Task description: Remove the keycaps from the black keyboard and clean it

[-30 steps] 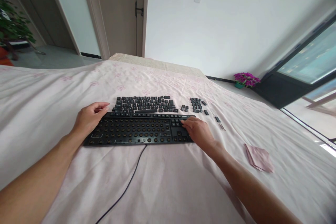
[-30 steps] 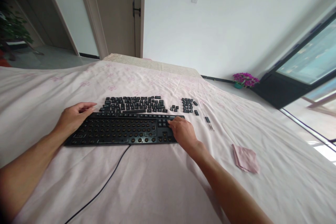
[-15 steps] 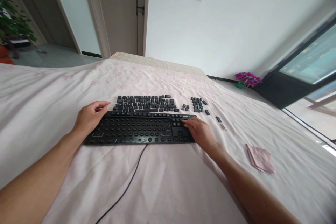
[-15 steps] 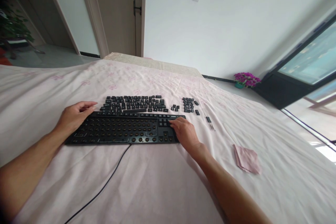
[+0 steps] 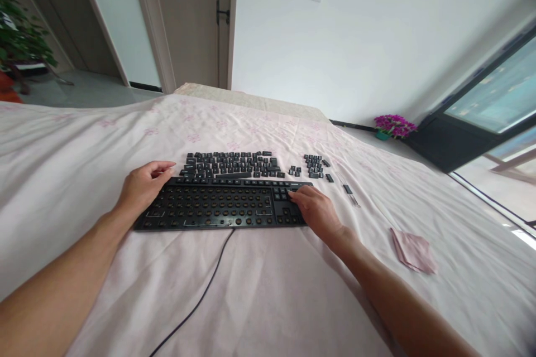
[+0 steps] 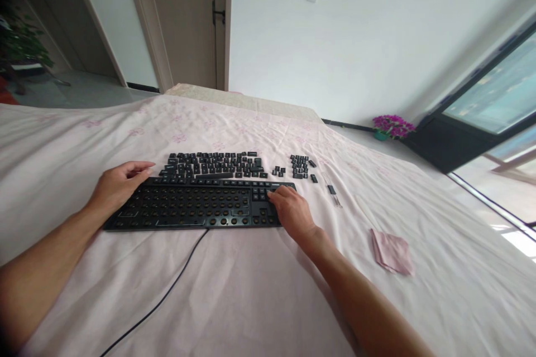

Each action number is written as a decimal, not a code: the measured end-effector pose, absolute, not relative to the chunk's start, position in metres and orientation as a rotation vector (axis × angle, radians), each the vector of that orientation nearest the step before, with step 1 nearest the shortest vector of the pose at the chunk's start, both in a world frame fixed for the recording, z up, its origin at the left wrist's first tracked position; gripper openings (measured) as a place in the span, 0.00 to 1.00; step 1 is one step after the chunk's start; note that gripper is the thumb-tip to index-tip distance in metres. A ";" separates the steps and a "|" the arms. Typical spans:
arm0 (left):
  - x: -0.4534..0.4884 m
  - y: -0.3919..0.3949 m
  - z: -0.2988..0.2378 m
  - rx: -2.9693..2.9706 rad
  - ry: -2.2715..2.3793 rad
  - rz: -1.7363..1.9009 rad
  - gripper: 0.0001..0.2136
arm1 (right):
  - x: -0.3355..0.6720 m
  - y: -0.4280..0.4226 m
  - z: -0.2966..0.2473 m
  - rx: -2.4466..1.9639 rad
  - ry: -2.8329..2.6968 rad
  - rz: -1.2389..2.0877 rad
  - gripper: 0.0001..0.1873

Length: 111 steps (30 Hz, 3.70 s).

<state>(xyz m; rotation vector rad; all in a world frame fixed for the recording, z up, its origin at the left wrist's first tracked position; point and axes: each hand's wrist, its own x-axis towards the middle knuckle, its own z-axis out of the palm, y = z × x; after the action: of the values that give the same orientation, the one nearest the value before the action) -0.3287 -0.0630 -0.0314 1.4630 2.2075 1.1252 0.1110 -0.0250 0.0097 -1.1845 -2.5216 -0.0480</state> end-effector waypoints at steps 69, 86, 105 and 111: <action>-0.323 -0.067 -0.022 1.457 2.247 1.076 0.18 | 0.119 -0.036 0.023 -1.301 -2.554 0.070 0.26; -0.324 -0.065 -0.025 1.422 2.182 1.212 0.20 | 0.155 -0.004 -0.012 -1.569 -2.013 0.242 0.21; -0.326 -0.063 -0.013 1.357 2.160 1.079 0.18 | 0.161 0.000 0.004 -1.714 -2.293 -0.001 0.23; -0.356 -0.018 -0.011 1.437 2.131 0.945 0.14 | 0.107 0.049 0.046 -1.511 -2.411 -0.066 0.17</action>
<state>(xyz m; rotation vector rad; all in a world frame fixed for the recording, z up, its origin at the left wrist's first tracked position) -0.3562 -0.0179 -0.0112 1.4366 2.1305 0.9452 0.1066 0.0487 0.0465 -1.5109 -2.4107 -0.0658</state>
